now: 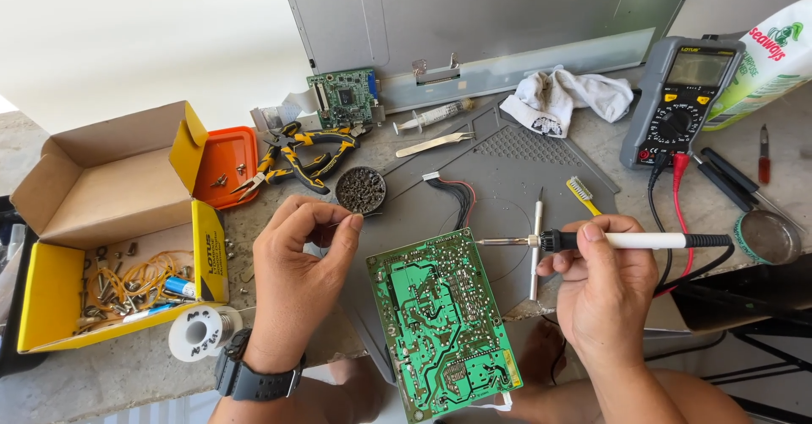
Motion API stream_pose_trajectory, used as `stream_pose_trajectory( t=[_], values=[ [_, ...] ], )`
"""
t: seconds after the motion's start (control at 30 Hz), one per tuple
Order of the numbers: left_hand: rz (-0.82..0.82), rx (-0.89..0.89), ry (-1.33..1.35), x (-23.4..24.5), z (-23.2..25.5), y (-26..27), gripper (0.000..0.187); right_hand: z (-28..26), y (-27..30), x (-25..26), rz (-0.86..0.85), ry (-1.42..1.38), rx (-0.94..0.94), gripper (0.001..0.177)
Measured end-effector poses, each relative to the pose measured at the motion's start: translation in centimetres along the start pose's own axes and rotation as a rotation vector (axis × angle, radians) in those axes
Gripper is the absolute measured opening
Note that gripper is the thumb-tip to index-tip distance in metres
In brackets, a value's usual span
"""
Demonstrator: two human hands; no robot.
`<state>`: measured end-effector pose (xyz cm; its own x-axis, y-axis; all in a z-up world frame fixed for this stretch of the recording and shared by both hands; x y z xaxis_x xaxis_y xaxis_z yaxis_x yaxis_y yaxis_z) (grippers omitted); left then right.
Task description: A person uses a soldering iron to join components on a green circuit board at a workbench.
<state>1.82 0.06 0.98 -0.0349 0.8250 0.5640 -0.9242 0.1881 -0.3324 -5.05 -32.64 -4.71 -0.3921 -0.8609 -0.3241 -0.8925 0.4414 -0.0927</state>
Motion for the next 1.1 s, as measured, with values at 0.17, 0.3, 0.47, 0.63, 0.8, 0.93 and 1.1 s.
stream_pose_trajectory(
  t=[0.17,0.3,0.47,0.63,0.8,0.93,1.1],
  values=[
    [0.007,-0.019,-0.009,0.2,0.1,-0.1,0.013,-0.3,-0.1,0.3,0.01,-0.002,0.007,0.01],
    [0.04,-0.015,-0.02,0.6,-0.3,-0.2,0.013,-0.1,-0.1,0.1,0.009,0.029,0.012,0.012],
    [0.064,-0.026,-0.021,0.3,-0.4,-0.3,0.014,0.2,-0.1,0.0,-0.002,0.028,0.025,0.011],
    [0.099,-0.037,-0.044,-0.1,-1.0,-0.4,0.012,0.2,0.0,0.2,-0.01,-0.001,0.026,0.011],
    [0.145,-0.079,-0.104,-0.3,-1.3,-0.7,0.011,0.2,0.2,0.2,-0.014,0.019,0.029,0.01],
    [0.135,-0.083,-0.141,-0.5,-1.6,-1.0,0.01,0.1,0.2,0.1,-0.022,0.021,0.011,0.009],
    [0.095,-0.057,-0.162,-0.9,-1.6,-1.3,0.012,0.2,0.1,0.4,-0.017,0.021,0.004,0.009]
  ],
)
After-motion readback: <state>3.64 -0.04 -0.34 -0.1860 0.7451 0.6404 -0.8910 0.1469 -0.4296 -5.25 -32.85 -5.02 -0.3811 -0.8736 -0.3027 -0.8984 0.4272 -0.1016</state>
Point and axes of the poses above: each hand's wrist, its own y-axis away from the middle knuckle, its own x-axis out of the back of the hand, z = x × y, the point moved 2 cm from there along -y, towards the middle knuckle, and after that the axes turned 12 degrees about -z, right-handed, at the moved point
